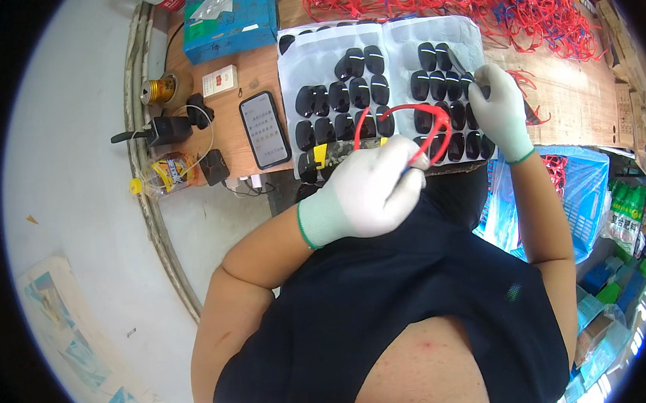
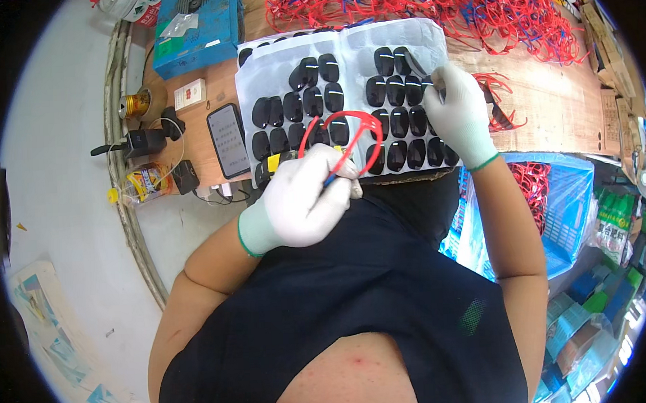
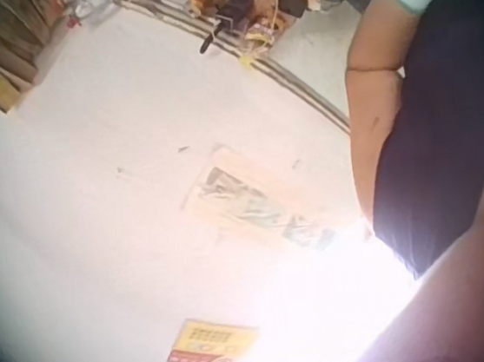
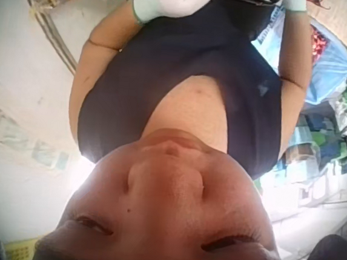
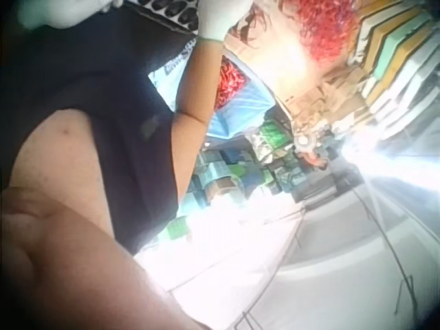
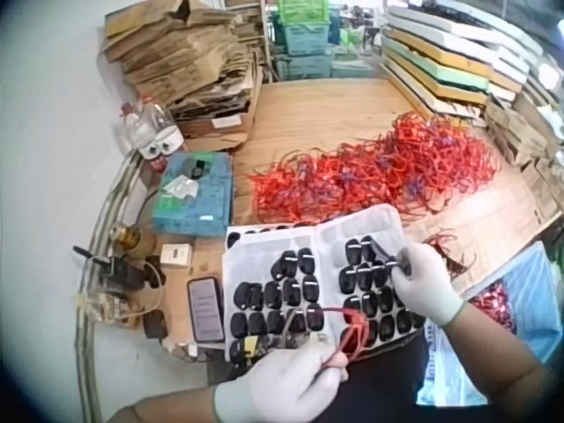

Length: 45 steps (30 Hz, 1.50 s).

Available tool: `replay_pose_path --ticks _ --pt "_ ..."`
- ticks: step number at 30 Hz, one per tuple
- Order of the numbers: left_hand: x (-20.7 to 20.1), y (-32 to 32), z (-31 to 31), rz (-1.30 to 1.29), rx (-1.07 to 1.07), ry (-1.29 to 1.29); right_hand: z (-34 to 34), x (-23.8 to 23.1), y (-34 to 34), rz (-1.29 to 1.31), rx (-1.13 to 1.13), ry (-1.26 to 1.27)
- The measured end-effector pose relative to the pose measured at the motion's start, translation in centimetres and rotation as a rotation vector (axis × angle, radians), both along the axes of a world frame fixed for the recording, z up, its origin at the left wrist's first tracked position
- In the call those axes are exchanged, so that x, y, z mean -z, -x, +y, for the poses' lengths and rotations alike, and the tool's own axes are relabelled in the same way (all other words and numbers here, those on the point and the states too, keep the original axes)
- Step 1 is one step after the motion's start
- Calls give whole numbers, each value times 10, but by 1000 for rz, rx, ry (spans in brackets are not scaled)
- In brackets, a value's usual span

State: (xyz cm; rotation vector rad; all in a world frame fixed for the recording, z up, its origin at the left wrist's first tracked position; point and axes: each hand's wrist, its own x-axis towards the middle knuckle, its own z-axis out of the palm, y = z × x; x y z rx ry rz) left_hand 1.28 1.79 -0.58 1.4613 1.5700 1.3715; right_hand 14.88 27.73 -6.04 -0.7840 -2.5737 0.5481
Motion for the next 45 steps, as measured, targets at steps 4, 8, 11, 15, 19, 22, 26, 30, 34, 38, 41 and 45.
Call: replay_pose_path --ticks 4,8,11,15,19,22,26,30,34,38,41,45 --pt "1 -2 -17 -142 -4 102 -4 10 -1 1 135 60" --pt "-1 -5 -31 -111 -8 132 0 27 10 -82 155 -83" --pt "-2 -5 -32 -108 -8 110 -3 26 24 -207 159 -173" --pt "-3 -8 -35 -87 -19 65 1 31 33 -291 195 -197" --pt "0 -12 -33 -102 -7 90 7 32 30 -276 145 -316" --pt "0 -13 -32 -105 -11 102 12 31 25 -111 94 -403" --pt "0 -6 -31 5 -162 81 -43 -25 16 245 110 147" --pt "-3 -3 -20 115 -189 132 -118 -62 -18 383 -46 945" --pt "-2 -6 -12 277 -141 179 -138 -51 -26 276 -172 731" --pt "-1 -8 -7 296 -109 195 -133 -62 -32 300 -188 807" --pt "-5 -8 -4 367 -144 207 -128 -66 -32 252 -307 654" --pt "-7 -7 -12 473 -148 207 -128 -73 -27 215 -402 557"
